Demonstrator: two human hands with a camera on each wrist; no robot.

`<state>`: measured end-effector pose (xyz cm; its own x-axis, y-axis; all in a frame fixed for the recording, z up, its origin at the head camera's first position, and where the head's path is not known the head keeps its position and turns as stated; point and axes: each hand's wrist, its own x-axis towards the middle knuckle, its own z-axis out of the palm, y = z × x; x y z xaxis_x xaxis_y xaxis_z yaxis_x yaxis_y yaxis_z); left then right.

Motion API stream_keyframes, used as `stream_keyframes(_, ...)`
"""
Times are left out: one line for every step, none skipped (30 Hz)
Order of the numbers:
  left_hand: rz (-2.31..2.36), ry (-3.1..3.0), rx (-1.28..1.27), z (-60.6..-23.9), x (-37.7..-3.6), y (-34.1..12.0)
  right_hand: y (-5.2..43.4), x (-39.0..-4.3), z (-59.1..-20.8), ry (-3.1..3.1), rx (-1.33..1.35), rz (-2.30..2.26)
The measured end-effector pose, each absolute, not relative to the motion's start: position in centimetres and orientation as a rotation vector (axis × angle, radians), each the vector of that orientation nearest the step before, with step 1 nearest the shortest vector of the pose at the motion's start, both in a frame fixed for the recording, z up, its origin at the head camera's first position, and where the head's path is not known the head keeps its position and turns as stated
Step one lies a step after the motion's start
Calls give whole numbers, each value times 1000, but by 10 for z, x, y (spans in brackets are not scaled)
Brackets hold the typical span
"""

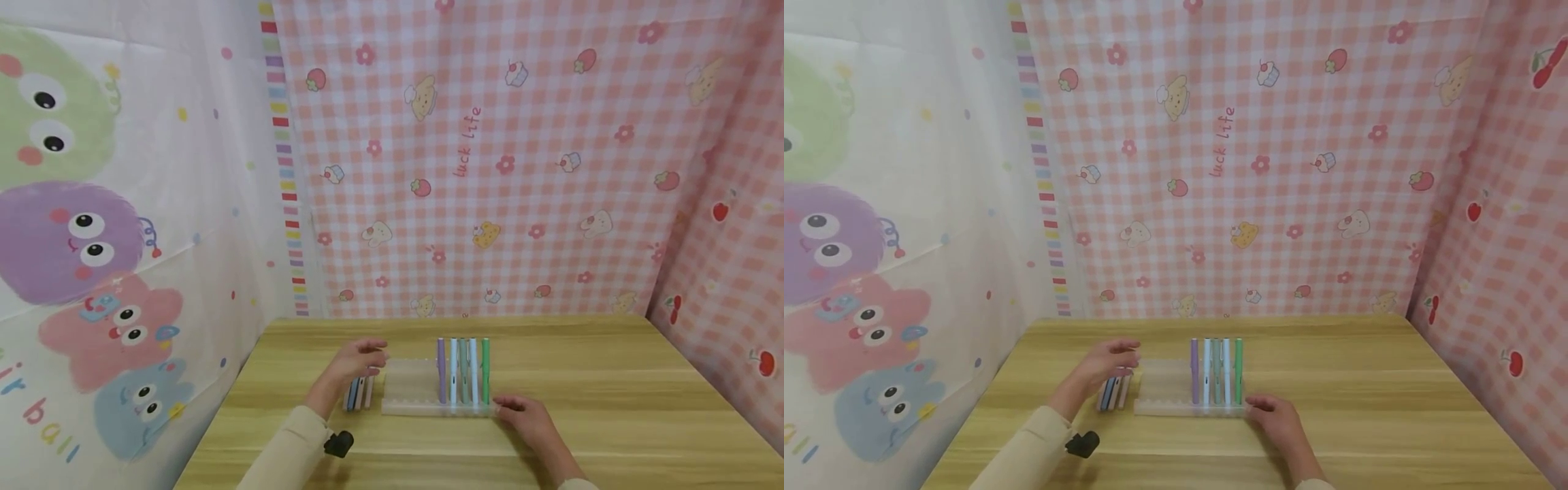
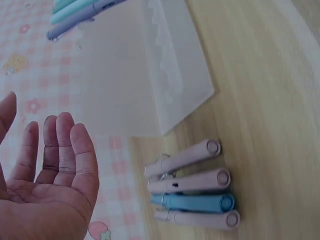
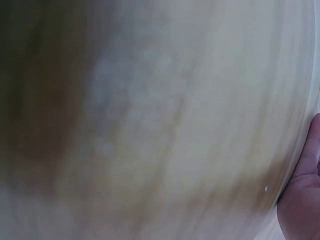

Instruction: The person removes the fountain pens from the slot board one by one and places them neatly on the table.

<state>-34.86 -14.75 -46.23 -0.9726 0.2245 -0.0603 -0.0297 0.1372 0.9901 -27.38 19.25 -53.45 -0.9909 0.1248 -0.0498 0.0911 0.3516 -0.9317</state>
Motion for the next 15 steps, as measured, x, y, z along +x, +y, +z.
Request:
stream_keyframes(1932, 2217, 199, -462, -348, -145, 192, -274, -535, -2557, -209, 1759)
stream_keyframes(1933, 2213, 206, -462, -347, -143, 193, -274, -535, -2557, -211, 1753)
stream_keyframes(1934, 2211, 216, -463, -346, -141, 193, -274, -535, -2555, -209, 1757)
stream_keyframes(1934, 2208, 226, -463, -345, -139, 193, -274, -535, -2550, -215, 1762)
stream_keyframes(1935, 2202, 238, -463, -344, -137, 193, -274, -536, -2549, -212, 1762)
stream_keyframes(1940, 2197, 249, -464, -342, -135, 193, -274, -537, -2543, -209, 1769)
stream_keyframes(1947, 2188, 253, -464, -341, -133, 193, -275, -537, -2541, -209, 1771)
stream_keyframes(1958, 2174, 258, -465, -340, -131, 193, -275, -538, -2540, -208, 1775)
stream_keyframes(1964, 2166, 265, -465, -339, -129, 193, -275, -538, -2537, -206, 1781)
stream_keyframes(1966, 2161, 272, -467, -338, -127, 193, -276, -539, -2537, -210, 1779)
stream_keyframes(1970, 2153, 278, -468, -337, -125, 193, -276, -539, -2535, -208, 1783)
stream_keyframes(1969, 2150, 279, -469, -336, -123, 193, -276, -540, -2531, -211, 1790)
stream_keyframes(1971, 2142, 277, -470, -336, -120, 193, -276, -540, -2528, -217, 1794)
stream_keyframes(1969, 2139, 279, -471, -335, -118, 193, -275, -540, -2525, -208, 1800)
stream_keyframes(1962, 2141, 282, -473, -334, -116, 193, -275, -540, -2520, -208, 1807)
